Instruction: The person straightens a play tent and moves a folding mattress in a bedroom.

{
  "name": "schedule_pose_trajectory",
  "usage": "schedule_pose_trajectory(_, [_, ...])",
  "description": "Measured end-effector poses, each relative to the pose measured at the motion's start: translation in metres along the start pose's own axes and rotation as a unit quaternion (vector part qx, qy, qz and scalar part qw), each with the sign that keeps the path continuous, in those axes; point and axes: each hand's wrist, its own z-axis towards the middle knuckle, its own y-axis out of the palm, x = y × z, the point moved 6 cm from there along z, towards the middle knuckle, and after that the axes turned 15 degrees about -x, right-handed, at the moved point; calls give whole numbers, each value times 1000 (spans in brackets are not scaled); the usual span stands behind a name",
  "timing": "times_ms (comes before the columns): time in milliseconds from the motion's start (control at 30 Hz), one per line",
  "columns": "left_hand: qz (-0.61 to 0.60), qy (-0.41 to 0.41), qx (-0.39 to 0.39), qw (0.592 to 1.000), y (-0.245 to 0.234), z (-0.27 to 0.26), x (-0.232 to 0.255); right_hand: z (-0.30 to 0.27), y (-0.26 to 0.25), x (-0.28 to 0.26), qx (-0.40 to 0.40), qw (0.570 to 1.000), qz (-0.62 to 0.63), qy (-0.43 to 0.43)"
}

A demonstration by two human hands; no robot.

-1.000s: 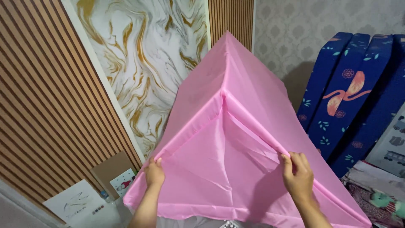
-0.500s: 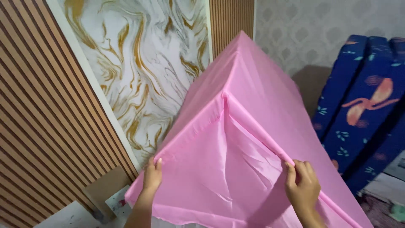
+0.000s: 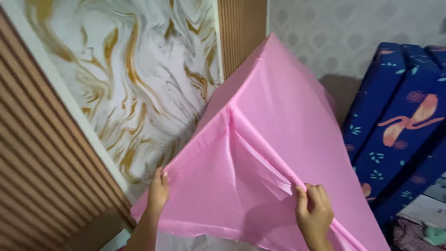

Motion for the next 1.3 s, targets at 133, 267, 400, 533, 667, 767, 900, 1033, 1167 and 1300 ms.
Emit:
schedule_pose_trajectory(133, [-53, -163, -76, 982, 1, 16, -6, 8, 18, -19, 18, 1000, 6, 0])
schedule_pose_trajectory(267, [-6, 79, 22, 997, 18, 66, -83, 14, 43, -38, 18, 1000, 2, 21])
schedule_pose_trajectory(400, [-8, 51, -51, 997, 19, 111, -110, 19, 74, -49, 22, 999, -12, 45])
schedule_pose_trajectory(533, [-19, 66, -84, 994, 13, 137, -110, 28, 103, -56, 2, 996, -24, 82])
schedule_pose_trajectory(667, [-7, 108, -84, 990, 16, 147, -110, 31, 117, -47, 18, 997, -32, 72])
schedule_pose_trajectory(767, [18, 81, -112, 990, 23, 136, -91, 31, 107, -40, 56, 996, -37, 58])
schedule_pose_trajectory(900, [148, -53, -222, 962, 15, 120, -62, 33, 97, -21, 88, 996, -24, -22])
schedule_pose_trajectory(1033, [217, 151, -54, 963, 18, 116, -65, 34, 90, -20, 70, 995, -47, 46])
schedule_pose_trajectory(1167, [216, 154, -42, 963, 4, 123, -53, 39, 104, -19, 72, 991, -109, 34])
schedule_pose_trajectory(1300, [137, 192, -28, 971, 16, 124, -85, 24, 106, -35, 98, 993, -70, 11])
